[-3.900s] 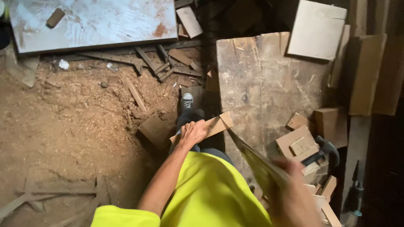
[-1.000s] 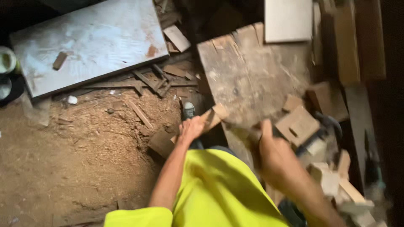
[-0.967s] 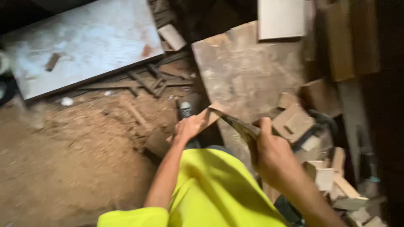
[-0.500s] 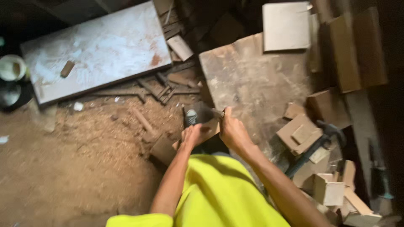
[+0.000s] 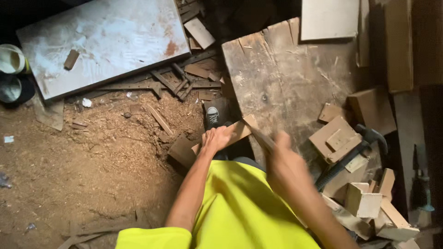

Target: The person uses a hand saw to cut a small wooden plank on a workbench. They hold the plank with one hand and saw with the other, then set the saw down and pick up a sanding block to smooth the cut edge of the plank.

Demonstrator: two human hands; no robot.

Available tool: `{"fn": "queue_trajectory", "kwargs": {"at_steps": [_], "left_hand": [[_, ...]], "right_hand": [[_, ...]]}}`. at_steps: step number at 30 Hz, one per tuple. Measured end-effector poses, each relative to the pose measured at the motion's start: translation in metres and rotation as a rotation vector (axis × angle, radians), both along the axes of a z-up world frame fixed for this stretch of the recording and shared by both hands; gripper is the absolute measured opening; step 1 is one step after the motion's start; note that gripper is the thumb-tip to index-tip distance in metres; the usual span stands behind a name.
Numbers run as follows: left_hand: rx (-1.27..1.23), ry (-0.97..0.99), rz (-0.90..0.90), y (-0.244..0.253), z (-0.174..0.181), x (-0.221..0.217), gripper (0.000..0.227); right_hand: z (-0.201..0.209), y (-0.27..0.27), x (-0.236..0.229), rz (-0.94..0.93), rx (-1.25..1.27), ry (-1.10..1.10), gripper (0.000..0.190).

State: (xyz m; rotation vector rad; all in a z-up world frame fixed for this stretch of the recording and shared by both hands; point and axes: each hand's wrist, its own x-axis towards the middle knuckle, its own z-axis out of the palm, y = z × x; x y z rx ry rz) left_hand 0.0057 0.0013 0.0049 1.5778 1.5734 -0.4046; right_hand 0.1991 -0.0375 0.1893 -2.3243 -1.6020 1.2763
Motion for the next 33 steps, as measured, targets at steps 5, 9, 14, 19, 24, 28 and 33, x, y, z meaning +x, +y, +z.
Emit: {"fn": "queue_trajectory", "kwargs": {"at_steps": [5, 9, 14, 19, 24, 28, 33], "left_hand": [[-0.036, -0.012, -0.016, 0.012, 0.01, 0.002, 0.056], [-0.049, -0.005, 0.032, 0.01, 0.007, 0.002, 0.058], [-0.016, -0.019, 0.063, 0.009, 0.0, 0.0, 0.062], [-0.068, 0.005, 0.048, 0.007, 0.01, 0.003, 0.057], [-0.045, -0.008, 0.047, 0.011, 0.016, 0.003, 0.056], [0.04, -0.052, -0.028, 0.009, 0.0, 0.004, 0.053], [0.033, -0.008, 0.016, -0.003, -0.012, -0.001, 0.06]], "right_hand": [[-0.017, 0.029, -0.011, 0.009, 0.093, 0.041, 0.034], [0.017, 0.034, 0.003, 0.069, -0.031, 0.016, 0.029], [0.045, 0.013, 0.016, 0.055, -0.098, -0.029, 0.027], [0.012, 0.01, -0.007, 0.052, 0.01, -0.007, 0.025], [0.004, 0.038, -0.018, 0.04, 0.031, 0.002, 0.027], [0.036, 0.036, 0.012, 0.025, 0.0, 0.016, 0.032], [0.039, 0.013, 0.018, 0.022, -0.048, -0.058, 0.034]]}}
